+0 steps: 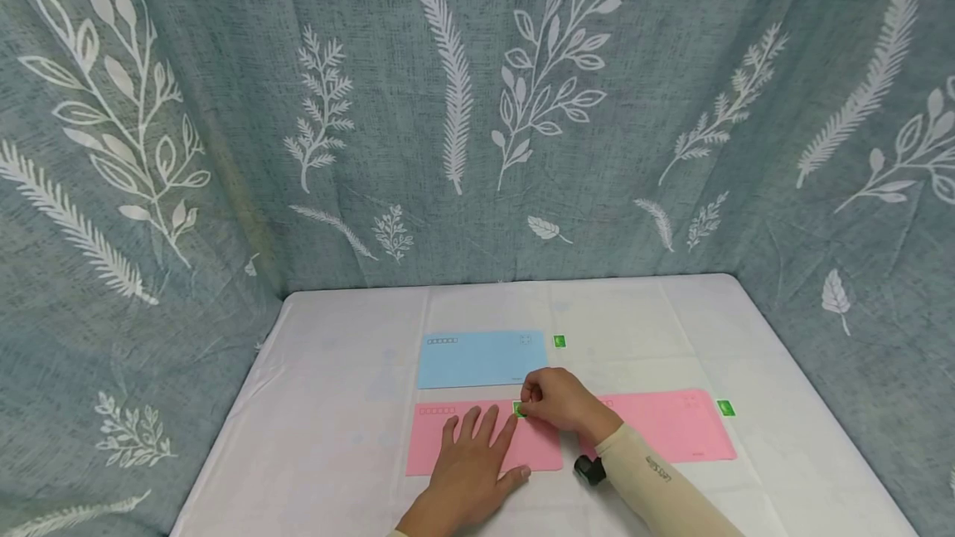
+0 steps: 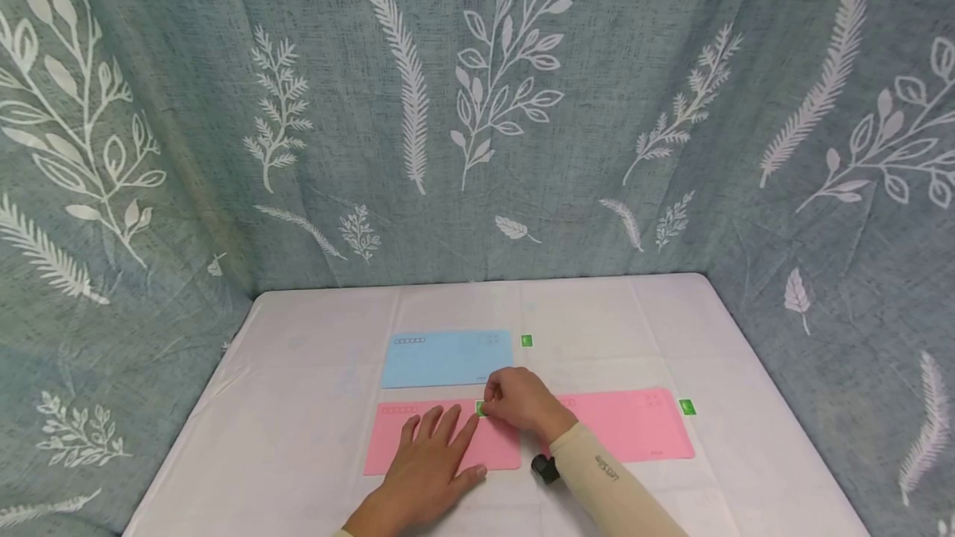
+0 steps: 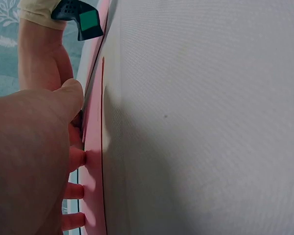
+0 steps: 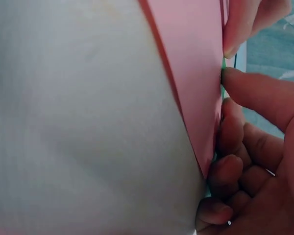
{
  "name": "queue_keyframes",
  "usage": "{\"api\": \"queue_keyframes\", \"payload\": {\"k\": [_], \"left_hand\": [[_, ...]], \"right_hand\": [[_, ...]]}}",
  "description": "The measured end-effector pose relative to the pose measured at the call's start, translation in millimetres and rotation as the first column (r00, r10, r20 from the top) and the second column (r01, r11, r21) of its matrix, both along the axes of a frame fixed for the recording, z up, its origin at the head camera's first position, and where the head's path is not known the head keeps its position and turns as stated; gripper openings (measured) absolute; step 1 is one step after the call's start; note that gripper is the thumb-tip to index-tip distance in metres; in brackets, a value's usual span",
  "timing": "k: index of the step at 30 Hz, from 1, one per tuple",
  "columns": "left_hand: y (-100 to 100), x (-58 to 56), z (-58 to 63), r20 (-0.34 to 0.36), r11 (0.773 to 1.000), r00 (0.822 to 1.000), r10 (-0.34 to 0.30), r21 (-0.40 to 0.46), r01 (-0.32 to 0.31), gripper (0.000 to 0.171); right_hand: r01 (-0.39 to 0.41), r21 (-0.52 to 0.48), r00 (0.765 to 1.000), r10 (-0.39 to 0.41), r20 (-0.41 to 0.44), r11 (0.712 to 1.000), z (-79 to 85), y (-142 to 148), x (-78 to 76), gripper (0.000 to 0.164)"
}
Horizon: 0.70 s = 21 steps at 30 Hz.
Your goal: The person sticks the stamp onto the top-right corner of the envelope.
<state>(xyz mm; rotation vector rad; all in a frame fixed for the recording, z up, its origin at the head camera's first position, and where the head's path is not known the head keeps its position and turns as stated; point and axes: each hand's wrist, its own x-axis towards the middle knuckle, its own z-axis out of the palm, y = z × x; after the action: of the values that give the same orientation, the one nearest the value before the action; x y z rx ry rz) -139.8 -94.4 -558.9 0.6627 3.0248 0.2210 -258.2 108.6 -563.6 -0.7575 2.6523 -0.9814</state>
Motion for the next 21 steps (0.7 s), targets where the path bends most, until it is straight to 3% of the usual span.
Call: {"api": "queue_keyframes", "payload": {"k": [13,21], "left_hand": [[-0.6,-1.4,2.7,-0.011,1.000,1.000,-0.004,0.007,0.004,0.074],[-3.1,0.3,-3.6,-0.038,1.000,0.999,-0.016,-0.003,0.016,0.073]], "right_hand": [[0.018,0.023,1.000,-0.017,-0.020,1.000,1.2,-1.2,-1.9,0.023],[0.027,0.001,1.000,-0.027,-0.010,1.000,-1.6,-1.5,-0.7,0.021]]}}
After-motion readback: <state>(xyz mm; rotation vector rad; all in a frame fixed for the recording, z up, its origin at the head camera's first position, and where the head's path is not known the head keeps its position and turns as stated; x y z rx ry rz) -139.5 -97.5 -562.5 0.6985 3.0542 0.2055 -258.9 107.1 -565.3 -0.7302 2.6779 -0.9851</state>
